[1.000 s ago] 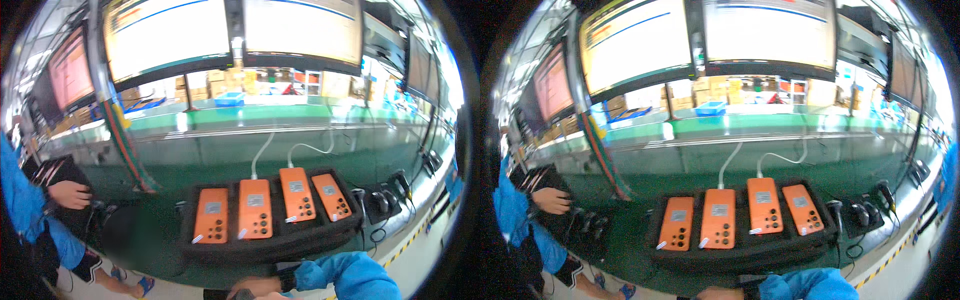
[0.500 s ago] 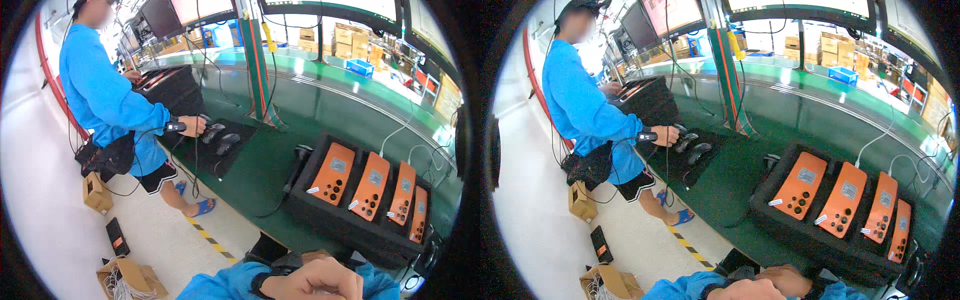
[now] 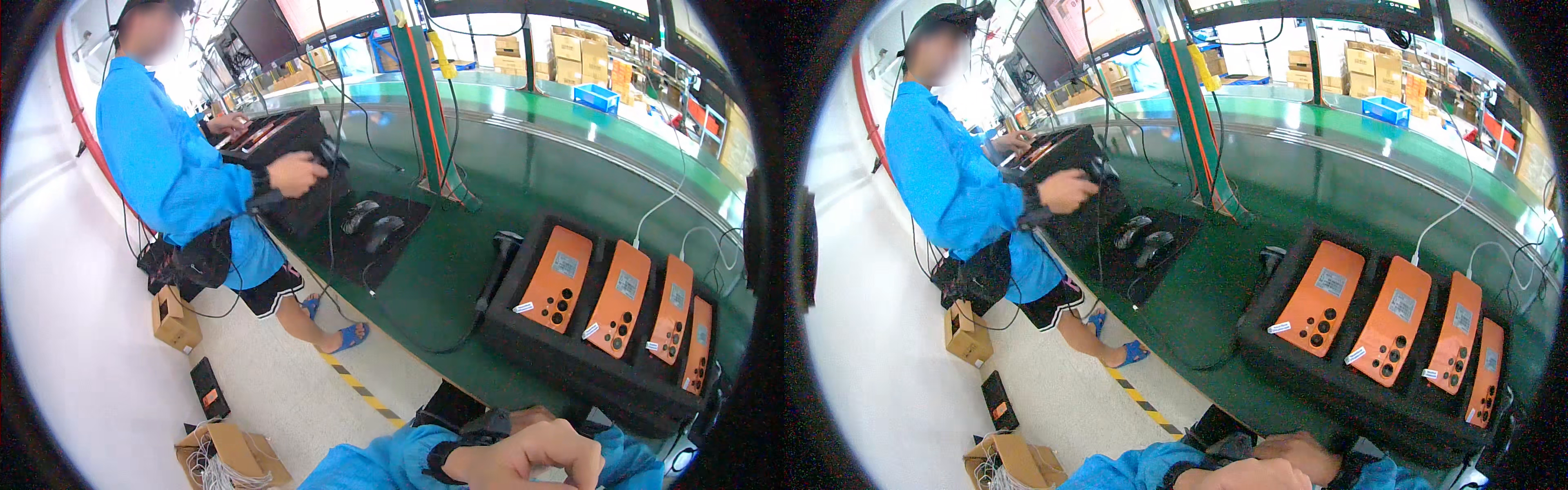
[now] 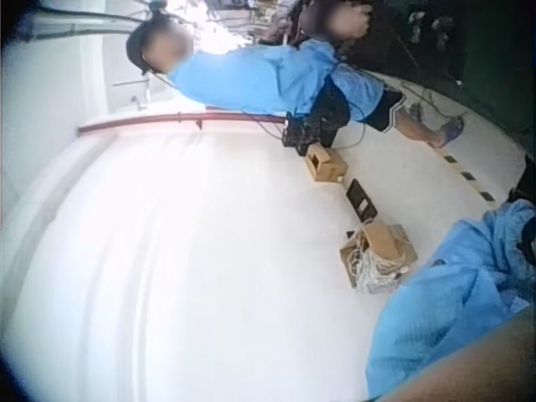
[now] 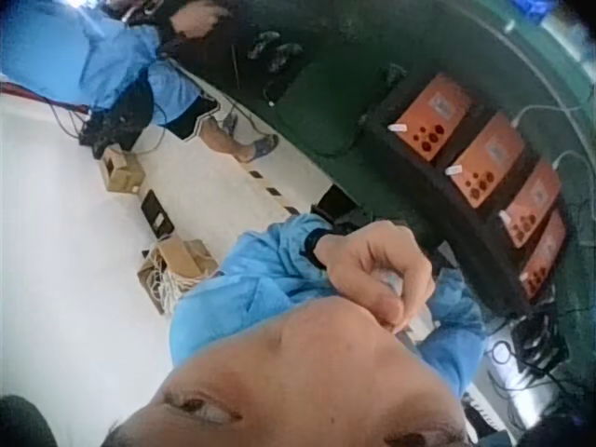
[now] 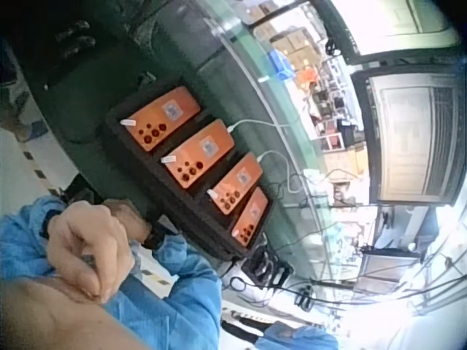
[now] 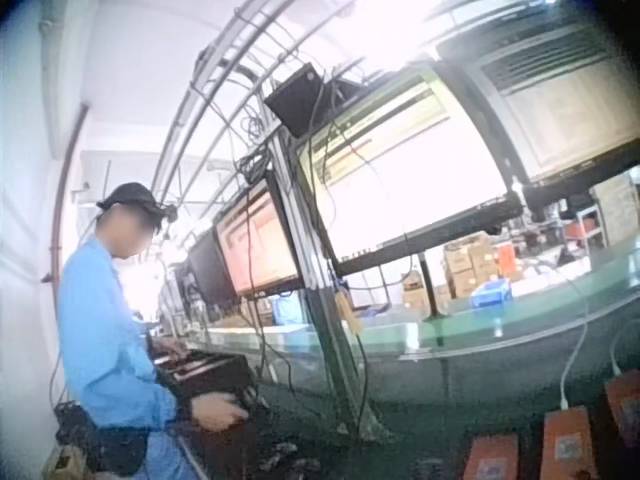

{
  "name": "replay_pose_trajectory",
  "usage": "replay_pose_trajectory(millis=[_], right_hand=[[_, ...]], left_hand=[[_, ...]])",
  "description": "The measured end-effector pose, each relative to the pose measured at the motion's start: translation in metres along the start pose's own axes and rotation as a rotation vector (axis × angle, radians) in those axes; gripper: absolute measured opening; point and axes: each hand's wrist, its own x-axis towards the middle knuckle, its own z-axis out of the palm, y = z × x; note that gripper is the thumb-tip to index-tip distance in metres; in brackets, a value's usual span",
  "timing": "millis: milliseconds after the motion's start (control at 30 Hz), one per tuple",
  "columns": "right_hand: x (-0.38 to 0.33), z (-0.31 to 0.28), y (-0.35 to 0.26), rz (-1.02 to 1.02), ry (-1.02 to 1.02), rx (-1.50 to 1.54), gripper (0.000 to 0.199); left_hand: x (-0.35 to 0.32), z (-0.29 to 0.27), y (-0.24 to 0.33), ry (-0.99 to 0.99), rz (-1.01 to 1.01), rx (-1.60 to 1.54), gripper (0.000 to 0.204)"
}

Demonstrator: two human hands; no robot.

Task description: Scanning barcodes on mobile devices and connecting charging cables in an industrial facility.

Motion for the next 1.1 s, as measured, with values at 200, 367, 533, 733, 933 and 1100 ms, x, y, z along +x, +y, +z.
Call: replay_pose_trajectory(millis=[200, 367, 533, 733, 933, 1100], right_hand=[[0.005, 0.000, -0.009, -0.065, 0.102, -0.055, 0.024], [0.018, -0.007, -0.016, -0.124, 0.064, -0.232, 0.021], [0.011, -0.009, -0.027, -0.068, 0.084, -0.267, 0.018], [0.006, -0.014, -0.017, 0.030, 0.040, -0.218, 0.024], [0.010, -0.009, -0.009, -0.029, 0.083, -0.230, 0.022], [0.017, -0.005, -0.017, -0.074, 0.040, -0.068, 0.023]], left_hand=[[0.013, -0.014, 0.019, 0.085, -0.430, 0.050, 0.028], [0.043, -0.039, 0.034, 0.277, -0.457, 0.166, 0.022], [0.067, -0.078, 0.030, 0.267, -0.323, 0.301, 0.026], [0.048, -0.152, 0.028, 0.158, -0.285, 1.839, 0.030], [0.036, -0.145, 0.022, -0.007, -0.279, 2.220, 0.043], [0.022, -0.144, 0.025, -0.035, -0.291, 2.218, 0.048]])
